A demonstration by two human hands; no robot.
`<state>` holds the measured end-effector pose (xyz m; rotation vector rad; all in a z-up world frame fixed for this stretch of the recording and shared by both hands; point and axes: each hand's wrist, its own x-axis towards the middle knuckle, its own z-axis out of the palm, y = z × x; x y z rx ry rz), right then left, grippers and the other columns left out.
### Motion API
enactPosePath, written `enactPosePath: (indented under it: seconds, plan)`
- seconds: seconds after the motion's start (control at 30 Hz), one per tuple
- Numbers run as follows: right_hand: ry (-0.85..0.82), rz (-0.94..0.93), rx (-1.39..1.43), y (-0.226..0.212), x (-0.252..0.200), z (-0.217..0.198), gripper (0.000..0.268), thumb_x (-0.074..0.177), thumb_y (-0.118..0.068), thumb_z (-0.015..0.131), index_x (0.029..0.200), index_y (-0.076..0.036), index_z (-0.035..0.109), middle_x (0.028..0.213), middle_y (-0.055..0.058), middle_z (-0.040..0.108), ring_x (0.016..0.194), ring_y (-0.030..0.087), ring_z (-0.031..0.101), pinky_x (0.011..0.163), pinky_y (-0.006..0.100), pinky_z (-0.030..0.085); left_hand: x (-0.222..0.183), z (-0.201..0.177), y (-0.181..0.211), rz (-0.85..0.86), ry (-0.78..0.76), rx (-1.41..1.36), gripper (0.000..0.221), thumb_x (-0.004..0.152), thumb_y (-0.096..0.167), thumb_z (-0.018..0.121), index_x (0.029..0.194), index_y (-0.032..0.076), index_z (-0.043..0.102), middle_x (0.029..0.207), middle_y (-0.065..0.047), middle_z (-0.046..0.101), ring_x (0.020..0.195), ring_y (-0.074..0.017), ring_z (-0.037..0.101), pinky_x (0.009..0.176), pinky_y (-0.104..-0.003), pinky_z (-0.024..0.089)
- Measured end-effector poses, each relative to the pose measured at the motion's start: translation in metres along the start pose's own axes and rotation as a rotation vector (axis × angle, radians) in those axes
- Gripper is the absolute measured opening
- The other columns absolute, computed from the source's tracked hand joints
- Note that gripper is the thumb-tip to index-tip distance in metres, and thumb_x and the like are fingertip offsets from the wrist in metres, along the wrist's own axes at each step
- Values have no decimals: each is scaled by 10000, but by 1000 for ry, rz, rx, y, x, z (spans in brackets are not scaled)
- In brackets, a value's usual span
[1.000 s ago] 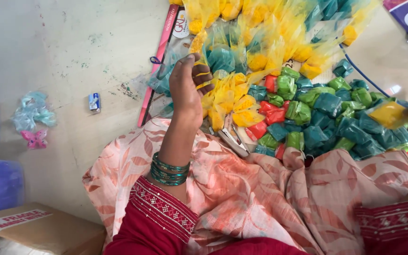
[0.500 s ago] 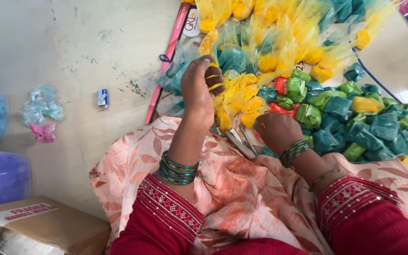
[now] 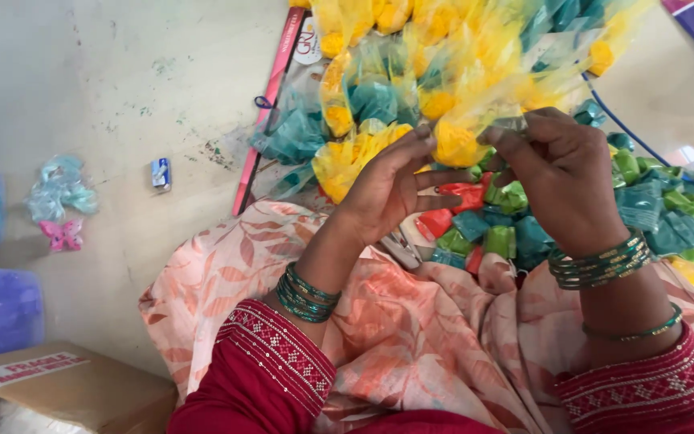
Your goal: The person manually packages and seals small yellow items into plastic bags.
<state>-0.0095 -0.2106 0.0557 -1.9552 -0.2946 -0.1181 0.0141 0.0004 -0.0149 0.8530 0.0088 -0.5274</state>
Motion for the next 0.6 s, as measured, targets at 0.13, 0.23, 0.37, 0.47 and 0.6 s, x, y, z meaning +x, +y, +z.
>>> enactPosePath:
  seconds: [0.13,0.23,0.37,0.47,0.6]
  plan:
    - [31,61,98,1,2,-13,158,1025,-90,629,1039,29,733,1004,47,678,808,91,670,667,232,571,16,-9,-24,45,-209,-255,464,1027,112,539,1473,15,458,1337,-183,634,1156,-331,683,991,-446,586]
    - [51,21,-30,2,-1,-14,180,1019,-128,685,992,42,738,989,64,639,796,100,625,647,245,515,20,-12,-30,109,-140,-252,449,1009,25,556,1446,-40,476,1315,-212,647,1153,-315,695,1030,-424,581]
    - [269,-110,-239,-14,1,7,277,935,-221,828,952,30,714,1080,109,554,862,150,589,645,291,529,23,-15,-35,160,-24,-177,384,980,-24,601,1356,-56,531,1190,-182,696,1067,-263,725,983,-382,604]
    - [235,-404,-593,3,-2,10,143,1008,-158,831,998,-20,794,1157,147,549,1090,287,538,973,410,465,29,-27,-46,197,6,-128,351,974,-31,613,1321,-44,561,1085,-151,717,964,-234,737,902,-353,622]
    - [156,-419,-571,-12,-3,17,135,950,-139,828,1062,-67,810,1248,167,544,1208,331,490,1049,447,411,29,-25,-43,212,48,-100,337,971,-18,609,1307,-31,583,987,-124,721,845,-215,736,800,-334,626]
